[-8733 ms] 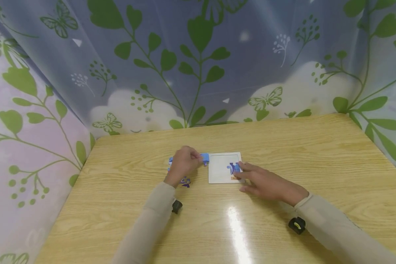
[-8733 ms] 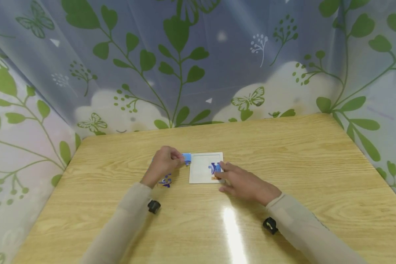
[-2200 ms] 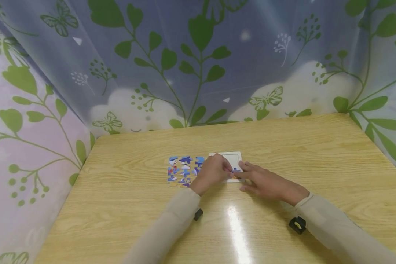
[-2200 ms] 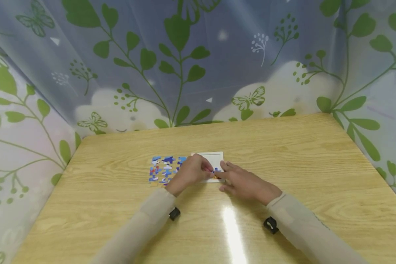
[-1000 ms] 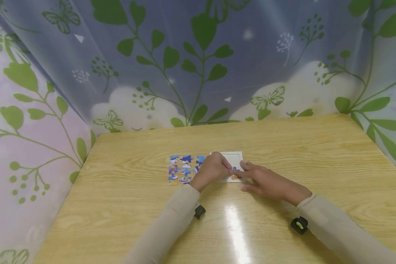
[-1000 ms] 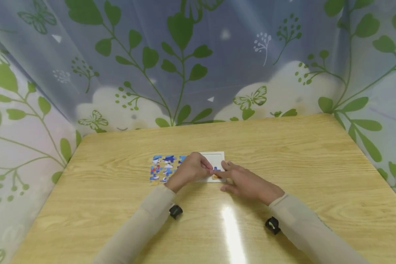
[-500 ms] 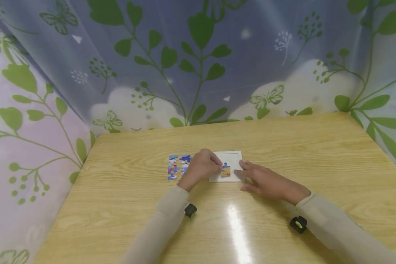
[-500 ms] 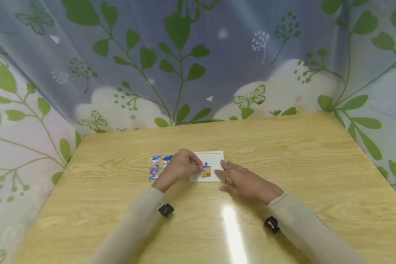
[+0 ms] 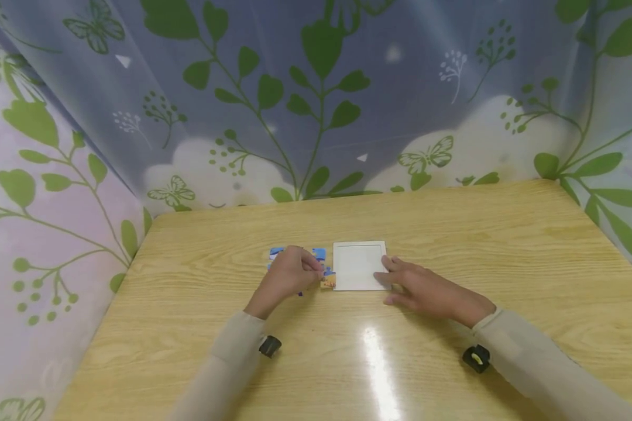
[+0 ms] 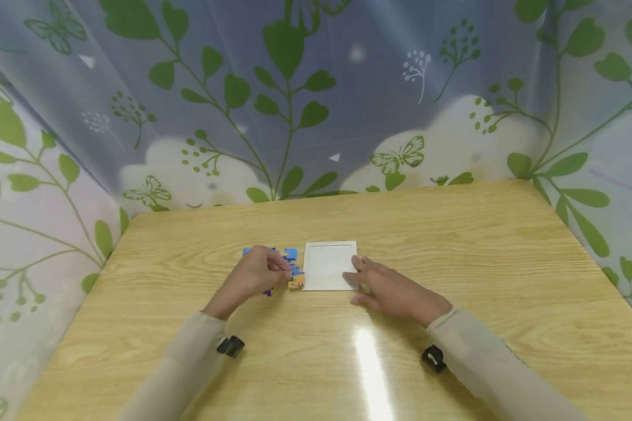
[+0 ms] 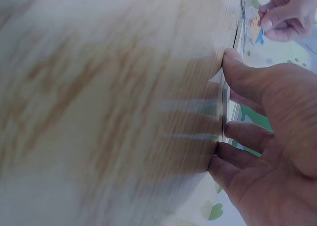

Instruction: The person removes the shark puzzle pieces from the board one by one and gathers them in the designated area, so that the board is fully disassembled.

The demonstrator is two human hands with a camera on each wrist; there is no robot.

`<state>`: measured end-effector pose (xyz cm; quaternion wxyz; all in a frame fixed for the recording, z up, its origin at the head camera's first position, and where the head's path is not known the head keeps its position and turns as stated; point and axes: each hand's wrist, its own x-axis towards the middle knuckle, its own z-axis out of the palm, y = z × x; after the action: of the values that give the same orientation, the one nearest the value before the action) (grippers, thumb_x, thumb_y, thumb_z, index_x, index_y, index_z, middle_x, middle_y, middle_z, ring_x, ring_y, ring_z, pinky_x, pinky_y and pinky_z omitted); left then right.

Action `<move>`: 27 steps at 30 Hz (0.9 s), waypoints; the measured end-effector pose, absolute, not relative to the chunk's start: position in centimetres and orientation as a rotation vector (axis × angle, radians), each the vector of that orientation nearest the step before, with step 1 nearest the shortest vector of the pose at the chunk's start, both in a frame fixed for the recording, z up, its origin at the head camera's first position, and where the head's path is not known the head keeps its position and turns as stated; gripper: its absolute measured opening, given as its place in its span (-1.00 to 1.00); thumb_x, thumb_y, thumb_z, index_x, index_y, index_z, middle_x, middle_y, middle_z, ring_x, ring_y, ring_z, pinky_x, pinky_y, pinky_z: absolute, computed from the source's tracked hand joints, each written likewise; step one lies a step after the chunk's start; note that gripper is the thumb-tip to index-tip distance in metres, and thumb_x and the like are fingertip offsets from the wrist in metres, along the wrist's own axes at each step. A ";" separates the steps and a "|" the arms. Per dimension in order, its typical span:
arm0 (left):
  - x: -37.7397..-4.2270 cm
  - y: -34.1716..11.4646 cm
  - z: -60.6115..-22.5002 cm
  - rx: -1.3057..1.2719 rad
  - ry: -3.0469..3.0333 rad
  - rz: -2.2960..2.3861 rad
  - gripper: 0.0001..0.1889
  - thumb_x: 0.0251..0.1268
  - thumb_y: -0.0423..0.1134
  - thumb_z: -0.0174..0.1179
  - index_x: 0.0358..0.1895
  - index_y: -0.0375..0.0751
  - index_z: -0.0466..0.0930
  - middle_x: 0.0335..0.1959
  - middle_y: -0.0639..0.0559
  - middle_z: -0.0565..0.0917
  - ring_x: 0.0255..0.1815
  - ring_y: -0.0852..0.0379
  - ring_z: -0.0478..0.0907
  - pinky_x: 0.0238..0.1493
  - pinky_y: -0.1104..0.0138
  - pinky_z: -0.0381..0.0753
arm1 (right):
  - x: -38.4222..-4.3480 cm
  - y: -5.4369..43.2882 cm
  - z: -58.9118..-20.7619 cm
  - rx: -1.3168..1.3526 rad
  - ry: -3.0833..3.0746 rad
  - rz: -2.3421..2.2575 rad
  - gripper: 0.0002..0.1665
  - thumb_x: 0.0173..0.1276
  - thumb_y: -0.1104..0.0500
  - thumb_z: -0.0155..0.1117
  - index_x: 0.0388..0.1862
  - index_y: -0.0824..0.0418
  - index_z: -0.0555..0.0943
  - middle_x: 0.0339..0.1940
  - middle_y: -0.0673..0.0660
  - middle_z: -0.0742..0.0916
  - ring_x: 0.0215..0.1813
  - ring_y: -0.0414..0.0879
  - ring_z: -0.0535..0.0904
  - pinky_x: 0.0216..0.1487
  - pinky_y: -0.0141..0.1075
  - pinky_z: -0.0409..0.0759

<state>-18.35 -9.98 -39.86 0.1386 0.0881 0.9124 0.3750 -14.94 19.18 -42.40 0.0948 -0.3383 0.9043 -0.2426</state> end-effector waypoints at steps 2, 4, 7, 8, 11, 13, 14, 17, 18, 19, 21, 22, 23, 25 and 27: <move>-18.1 -10.5 -40.0 0.266 2.658 1.063 -0.96 0.20 -0.33 0.42 -0.33 -0.22 0.77 -0.32 0.07 0.71 -0.33 0.13 0.62 -0.35 0.31 0.64 | -14.9 19.2 -42.4 -1.007 2.682 -0.718 -0.41 0.48 0.12 0.30 0.36 0.41 0.49 0.47 0.55 0.30 0.51 0.43 0.19 0.41 0.24 0.25; -17.9 -10.9 -40.1 0.286 2.680 1.034 -0.98 0.20 -0.36 0.42 -0.36 -0.20 0.77 -0.33 0.07 0.72 -0.34 0.14 0.60 -0.36 0.32 0.63 | -14.9 19.2 -42.4 -1.007 2.682 -0.721 -0.41 0.48 0.12 0.30 0.36 0.42 0.49 0.47 0.55 0.31 0.50 0.43 0.19 0.41 0.24 0.25; -17.6 -11.2 -40.2 0.295 2.696 1.005 -0.96 0.20 -0.39 0.41 -0.38 -0.22 0.76 -0.34 0.07 0.71 -0.36 0.14 0.59 -0.37 0.33 0.62 | -14.9 19.2 -42.4 -1.009 2.682 -0.720 -0.40 0.47 0.12 0.31 0.36 0.42 0.49 0.47 0.55 0.30 0.50 0.43 0.20 0.41 0.23 0.26; -17.6 -11.2 -40.2 0.293 2.698 1.000 -0.96 0.20 -0.40 0.40 -0.38 -0.22 0.76 -0.35 0.06 0.71 -0.36 0.14 0.58 -0.36 0.33 0.63 | -14.9 19.2 -42.4 -1.010 2.682 -0.719 -0.40 0.47 0.13 0.30 0.36 0.42 0.49 0.47 0.56 0.30 0.50 0.43 0.20 0.41 0.23 0.26; -17.4 -11.3 -40.3 0.275 2.711 0.979 -0.95 0.17 -0.41 0.42 -0.38 -0.21 0.76 -0.38 0.07 0.71 -0.37 0.14 0.58 -0.35 0.34 0.63 | -15.0 19.2 -42.4 -1.013 2.679 -0.716 -0.40 0.47 0.13 0.30 0.36 0.43 0.48 0.47 0.56 0.30 0.50 0.43 0.19 0.41 0.23 0.26; -17.4 -11.4 -40.3 0.272 2.729 0.963 -0.94 0.16 -0.41 0.44 -0.38 -0.19 0.76 -0.40 0.08 0.70 -0.39 0.15 0.58 -0.36 0.34 0.62 | -15.0 19.2 -42.3 -1.011 2.679 -0.717 -0.40 0.47 0.13 0.31 0.36 0.42 0.48 0.47 0.56 0.30 0.51 0.43 0.18 0.41 0.23 0.25; -17.4 -11.3 -40.3 0.274 2.738 0.955 -0.94 0.16 -0.40 0.44 -0.38 -0.18 0.77 -0.40 0.08 0.70 -0.39 0.15 0.58 -0.36 0.34 0.62 | -15.0 19.2 -42.3 -1.012 2.679 -0.718 -0.40 0.47 0.13 0.31 0.36 0.42 0.48 0.47 0.56 0.30 0.51 0.43 0.18 0.42 0.23 0.25; -17.3 -11.3 -40.3 0.284 2.757 0.932 -0.93 0.16 -0.40 0.45 -0.40 -0.17 0.77 -0.41 0.09 0.70 -0.40 0.17 0.58 -0.36 0.34 0.62 | -15.1 19.2 -42.3 -1.014 2.680 -0.721 -0.40 0.46 0.14 0.31 0.36 0.42 0.48 0.47 0.56 0.30 0.51 0.43 0.18 0.41 0.23 0.25; -17.3 -11.3 -40.4 0.288 2.762 0.925 -0.93 0.16 -0.40 0.45 -0.40 -0.16 0.77 -0.41 0.10 0.71 -0.40 0.18 0.58 -0.36 0.34 0.62 | -15.1 19.2 -42.4 -1.016 2.681 -0.721 -0.40 0.46 0.14 0.31 0.36 0.42 0.49 0.47 0.56 0.30 0.51 0.43 0.18 0.41 0.23 0.26; -17.2 -11.3 -40.4 0.297 2.767 0.922 -0.93 0.16 -0.40 0.45 -0.40 -0.17 0.77 -0.42 0.09 0.71 -0.41 0.18 0.59 -0.36 0.34 0.62 | -15.1 19.2 -42.4 -1.018 2.682 -0.721 -0.40 0.46 0.14 0.32 0.36 0.42 0.49 0.46 0.56 0.30 0.51 0.44 0.18 0.41 0.23 0.26; -17.1 -11.4 -40.4 0.301 2.777 0.914 -0.93 0.16 -0.40 0.46 -0.41 -0.17 0.77 -0.42 0.09 0.71 -0.41 0.18 0.59 -0.35 0.34 0.62 | -15.1 19.2 -42.4 -1.021 2.685 -0.720 -0.40 0.46 0.14 0.32 0.37 0.41 0.49 0.46 0.56 0.30 0.50 0.44 0.18 0.40 0.23 0.26; -17.1 -11.4 -40.4 0.300 2.783 0.911 -0.93 0.15 -0.40 0.47 -0.40 -0.17 0.77 -0.42 0.09 0.72 -0.41 0.19 0.60 -0.34 0.34 0.62 | -15.1 19.2 -42.4 -1.021 2.685 -0.721 -0.40 0.46 0.15 0.32 0.37 0.41 0.48 0.47 0.56 0.30 0.50 0.44 0.18 0.40 0.23 0.26; -17.0 -11.4 -40.3 0.299 2.790 0.910 -0.93 0.15 -0.39 0.47 -0.40 -0.17 0.77 -0.42 0.09 0.72 -0.40 0.19 0.60 -0.33 0.33 0.63 | -15.1 19.2 -42.4 -1.022 2.688 -0.723 -0.40 0.46 0.15 0.32 0.37 0.41 0.48 0.46 0.56 0.30 0.50 0.44 0.19 0.40 0.24 0.26; -17.0 -11.5 -40.3 0.301 2.813 0.902 -0.94 0.15 -0.38 0.48 -0.38 -0.18 0.78 -0.41 0.09 0.73 -0.39 0.19 0.62 -0.32 0.32 0.64 | -15.1 19.3 -42.4 -1.021 2.695 -0.718 -0.38 0.45 0.15 0.33 0.39 0.41 0.46 0.46 0.56 0.31 0.49 0.45 0.20 0.40 0.24 0.26; -16.8 -11.6 -40.2 0.296 2.830 0.890 -0.95 0.16 -0.38 0.47 -0.36 -0.18 0.79 -0.40 0.08 0.74 -0.38 0.18 0.63 -0.29 0.31 0.64 | -15.1 19.3 -42.4 -1.022 2.705 -0.715 -0.35 0.44 0.15 0.34 0.40 0.43 0.44 0.46 0.55 0.33 0.49 0.44 0.22 0.40 0.25 0.26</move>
<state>-16.84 -11.61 -40.23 0.0797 0.0990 0.9462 0.2977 -15.10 19.33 -42.36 0.0816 -0.3419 0.9051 -0.2393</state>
